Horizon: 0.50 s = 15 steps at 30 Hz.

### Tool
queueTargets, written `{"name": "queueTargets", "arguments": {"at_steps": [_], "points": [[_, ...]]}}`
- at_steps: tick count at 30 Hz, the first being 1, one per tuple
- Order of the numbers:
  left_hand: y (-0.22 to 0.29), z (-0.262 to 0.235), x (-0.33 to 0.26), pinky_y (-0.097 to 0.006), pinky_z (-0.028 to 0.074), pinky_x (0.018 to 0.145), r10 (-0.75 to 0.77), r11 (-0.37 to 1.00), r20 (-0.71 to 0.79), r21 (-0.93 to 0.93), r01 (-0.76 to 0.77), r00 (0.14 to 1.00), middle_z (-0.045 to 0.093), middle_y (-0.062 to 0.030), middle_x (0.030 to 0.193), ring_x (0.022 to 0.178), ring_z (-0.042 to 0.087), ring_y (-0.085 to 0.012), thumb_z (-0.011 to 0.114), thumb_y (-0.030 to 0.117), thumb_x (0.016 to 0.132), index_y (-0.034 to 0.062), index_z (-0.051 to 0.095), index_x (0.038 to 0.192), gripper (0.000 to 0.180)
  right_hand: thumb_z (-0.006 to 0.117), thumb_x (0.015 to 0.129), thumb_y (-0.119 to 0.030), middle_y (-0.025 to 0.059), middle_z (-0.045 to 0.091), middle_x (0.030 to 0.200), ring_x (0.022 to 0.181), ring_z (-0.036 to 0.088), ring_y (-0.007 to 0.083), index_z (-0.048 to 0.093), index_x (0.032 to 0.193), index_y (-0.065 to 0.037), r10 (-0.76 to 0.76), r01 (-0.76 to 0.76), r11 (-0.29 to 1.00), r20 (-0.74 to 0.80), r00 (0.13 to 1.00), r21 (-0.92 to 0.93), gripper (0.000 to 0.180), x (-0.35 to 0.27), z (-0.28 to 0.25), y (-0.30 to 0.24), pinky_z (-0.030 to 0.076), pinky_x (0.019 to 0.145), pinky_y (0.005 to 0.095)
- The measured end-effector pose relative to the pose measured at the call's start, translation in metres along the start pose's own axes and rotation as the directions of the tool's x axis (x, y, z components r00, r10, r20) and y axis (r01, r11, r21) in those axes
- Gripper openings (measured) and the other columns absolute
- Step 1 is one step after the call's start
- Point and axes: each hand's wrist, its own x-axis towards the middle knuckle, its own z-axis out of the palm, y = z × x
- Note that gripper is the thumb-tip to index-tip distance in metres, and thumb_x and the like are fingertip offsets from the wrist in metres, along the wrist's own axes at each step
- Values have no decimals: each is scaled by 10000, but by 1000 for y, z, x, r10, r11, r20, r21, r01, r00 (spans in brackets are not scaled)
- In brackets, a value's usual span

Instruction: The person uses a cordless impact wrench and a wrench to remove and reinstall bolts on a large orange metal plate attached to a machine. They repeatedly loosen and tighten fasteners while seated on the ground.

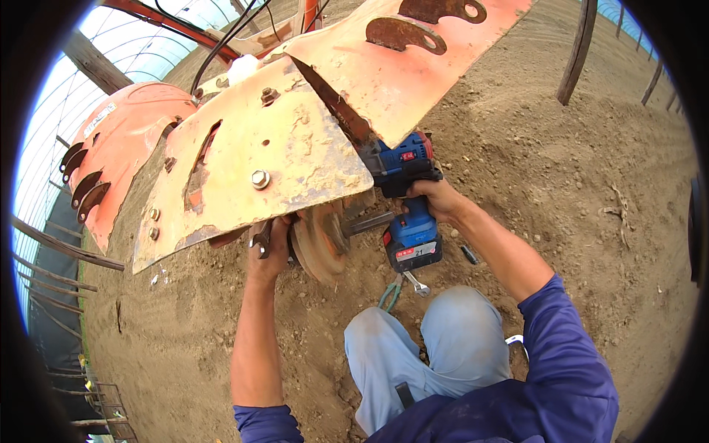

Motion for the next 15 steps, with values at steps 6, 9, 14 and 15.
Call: {"name": "queueTargets", "arguments": {"at_steps": [6,9,14,15], "points": [[-6,0,-1,-324,504,790,-18,995,14,-96,19,1000,691,-64,939,839,591,-163,523,54,1071,-2,668,1025,162,589,887,-109,177,755,1063,849,719,258,626,1367,52,-60,15,949,134,989,315,508,-14,3,-6,603,794,400],[-8,2,-1,-328,507,797,-43,986,-14,-159,40,999,694,-68,936,838,595,-169,537,63,1076,-1,676,1022,162,641,929,-112,165,762,1056,827,720,245,650,1326,37,-57,32,955,76,996,294,424,-16,9,-10,608,751,382],[-10,-2,-1,-352,527,834,17,998,19,-53,-16,1000,731,-82,980,880,631,-195,545,64,1078,-11,707,1058,180,843,952,-204,119,769,978,777,729,197,711,1249,-25,33,-28,999,-205,978,29,371,-6,23,-9,613,657,331],[-11,-3,-1,-356,532,851,6,1000,26,-22,-5,1000,742,-89,1005,907,645,-201,543,60,1078,-16,714,1092,187,854,949,-214,101,771,976,775,728,184,722,1235,-38,48,-47,999,-259,965,9,361,-5,25,-9,610,648,320]]}}
